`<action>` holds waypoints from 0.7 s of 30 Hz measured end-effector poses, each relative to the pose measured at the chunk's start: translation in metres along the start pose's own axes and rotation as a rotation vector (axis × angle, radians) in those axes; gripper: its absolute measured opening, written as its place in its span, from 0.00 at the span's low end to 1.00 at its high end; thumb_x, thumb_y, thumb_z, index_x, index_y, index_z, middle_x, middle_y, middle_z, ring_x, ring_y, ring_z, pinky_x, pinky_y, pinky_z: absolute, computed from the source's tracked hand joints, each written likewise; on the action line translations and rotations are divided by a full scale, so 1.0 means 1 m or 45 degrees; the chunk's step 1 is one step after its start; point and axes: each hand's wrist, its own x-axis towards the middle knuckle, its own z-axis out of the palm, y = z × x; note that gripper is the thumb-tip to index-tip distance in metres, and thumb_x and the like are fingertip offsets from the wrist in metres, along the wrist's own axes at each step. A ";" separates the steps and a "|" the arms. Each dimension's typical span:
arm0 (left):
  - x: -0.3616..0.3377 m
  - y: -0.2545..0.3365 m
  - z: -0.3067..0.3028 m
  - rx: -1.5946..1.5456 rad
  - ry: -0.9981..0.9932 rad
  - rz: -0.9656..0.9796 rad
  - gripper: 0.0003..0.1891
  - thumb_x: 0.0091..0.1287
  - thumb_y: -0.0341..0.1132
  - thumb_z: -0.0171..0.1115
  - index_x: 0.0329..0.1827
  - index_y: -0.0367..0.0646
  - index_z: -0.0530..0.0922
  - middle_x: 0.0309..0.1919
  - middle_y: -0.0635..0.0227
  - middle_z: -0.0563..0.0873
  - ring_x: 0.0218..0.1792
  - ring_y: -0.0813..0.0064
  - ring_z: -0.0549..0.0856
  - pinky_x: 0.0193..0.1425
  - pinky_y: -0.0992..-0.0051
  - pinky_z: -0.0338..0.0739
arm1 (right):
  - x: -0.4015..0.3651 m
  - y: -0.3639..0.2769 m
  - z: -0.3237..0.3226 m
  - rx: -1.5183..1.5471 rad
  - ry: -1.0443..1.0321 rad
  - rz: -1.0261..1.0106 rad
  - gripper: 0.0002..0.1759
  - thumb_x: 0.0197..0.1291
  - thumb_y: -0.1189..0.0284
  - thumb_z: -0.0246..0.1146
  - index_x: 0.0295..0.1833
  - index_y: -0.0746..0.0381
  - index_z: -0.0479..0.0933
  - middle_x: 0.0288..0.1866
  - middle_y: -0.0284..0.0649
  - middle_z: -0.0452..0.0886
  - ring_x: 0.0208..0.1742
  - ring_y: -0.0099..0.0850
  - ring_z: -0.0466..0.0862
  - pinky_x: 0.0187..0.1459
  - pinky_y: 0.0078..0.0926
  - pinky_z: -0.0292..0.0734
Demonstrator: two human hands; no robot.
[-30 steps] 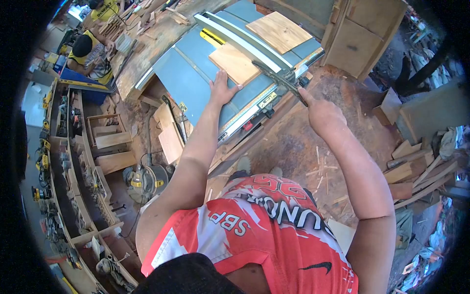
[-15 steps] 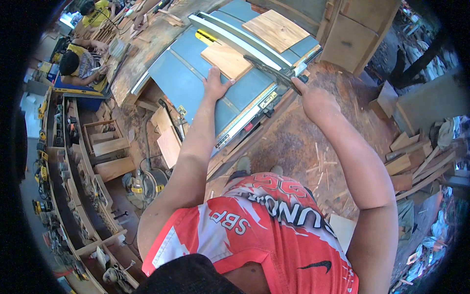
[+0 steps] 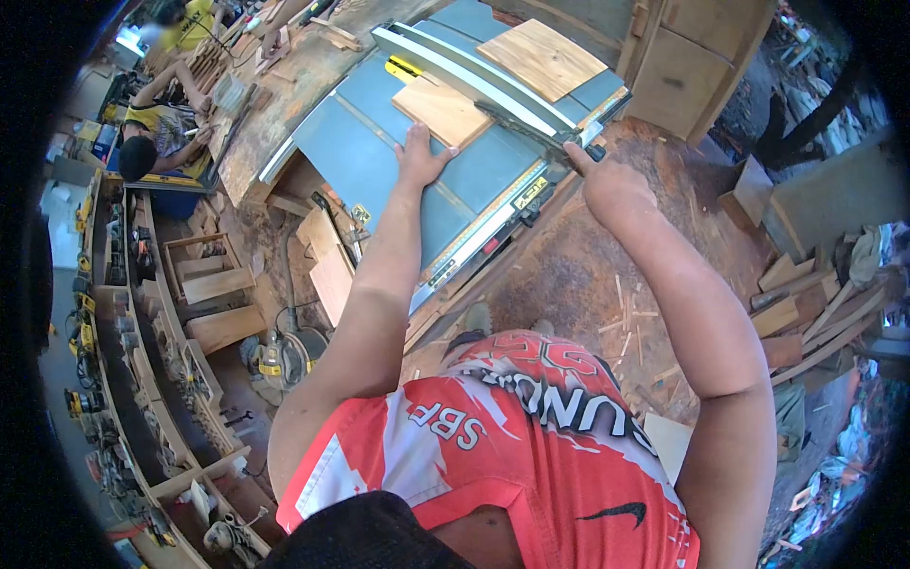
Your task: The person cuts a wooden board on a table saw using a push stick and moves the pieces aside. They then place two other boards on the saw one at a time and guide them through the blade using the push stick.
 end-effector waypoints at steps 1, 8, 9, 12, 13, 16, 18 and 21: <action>0.002 -0.002 0.002 -0.001 0.013 0.002 0.55 0.58 0.64 0.68 0.77 0.33 0.56 0.79 0.47 0.56 0.81 0.53 0.52 0.78 0.35 0.41 | 0.000 -0.001 0.000 -0.001 -0.009 0.013 0.39 0.69 0.80 0.44 0.81 0.35 0.53 0.57 0.56 0.81 0.57 0.49 0.85 0.56 0.47 0.81; 0.011 -0.011 -0.002 0.050 0.040 0.041 0.53 0.58 0.64 0.68 0.76 0.33 0.58 0.77 0.46 0.60 0.80 0.51 0.55 0.77 0.35 0.45 | 0.009 -0.011 -0.005 0.020 0.012 0.024 0.40 0.68 0.81 0.45 0.81 0.35 0.53 0.59 0.56 0.81 0.59 0.49 0.84 0.58 0.46 0.79; 0.011 -0.011 -0.004 0.034 0.065 0.040 0.52 0.58 0.64 0.68 0.76 0.33 0.59 0.76 0.46 0.61 0.79 0.50 0.56 0.77 0.37 0.46 | 0.010 -0.013 -0.006 0.023 0.010 0.030 0.40 0.68 0.81 0.45 0.81 0.35 0.53 0.59 0.55 0.81 0.59 0.49 0.84 0.58 0.46 0.79; 0.011 -0.022 -0.010 0.006 0.098 0.078 0.50 0.58 0.63 0.68 0.75 0.34 0.62 0.75 0.46 0.64 0.79 0.49 0.58 0.78 0.40 0.48 | 0.011 -0.019 -0.008 0.034 0.013 0.035 0.40 0.68 0.81 0.46 0.81 0.35 0.53 0.60 0.55 0.81 0.59 0.49 0.83 0.58 0.46 0.79; 0.012 -0.030 -0.013 -0.009 0.112 0.117 0.49 0.59 0.63 0.67 0.74 0.35 0.64 0.75 0.45 0.65 0.78 0.48 0.58 0.78 0.41 0.49 | 0.011 -0.021 -0.009 0.041 0.023 0.032 0.40 0.67 0.81 0.46 0.81 0.35 0.53 0.60 0.54 0.81 0.59 0.49 0.83 0.59 0.46 0.79; 0.012 -0.080 -0.017 0.157 0.236 -0.026 0.45 0.62 0.63 0.64 0.74 0.36 0.66 0.75 0.44 0.64 0.78 0.48 0.59 0.78 0.43 0.50 | 0.014 -0.026 -0.011 0.027 0.013 0.045 0.40 0.68 0.81 0.46 0.81 0.36 0.53 0.60 0.54 0.81 0.59 0.49 0.83 0.59 0.46 0.79; 0.004 -0.104 -0.041 0.343 0.223 -0.264 0.42 0.66 0.62 0.59 0.74 0.38 0.67 0.76 0.46 0.63 0.78 0.48 0.59 0.78 0.43 0.49 | 0.016 -0.030 -0.012 0.016 0.015 0.054 0.40 0.68 0.81 0.46 0.81 0.36 0.53 0.60 0.54 0.81 0.59 0.49 0.83 0.59 0.46 0.79; -0.015 -0.139 -0.078 0.381 0.181 -0.415 0.40 0.69 0.62 0.54 0.76 0.40 0.65 0.77 0.47 0.60 0.79 0.49 0.57 0.79 0.43 0.47 | 0.022 -0.033 -0.011 0.020 0.019 0.060 0.40 0.68 0.81 0.46 0.81 0.36 0.54 0.59 0.54 0.81 0.59 0.49 0.84 0.58 0.46 0.79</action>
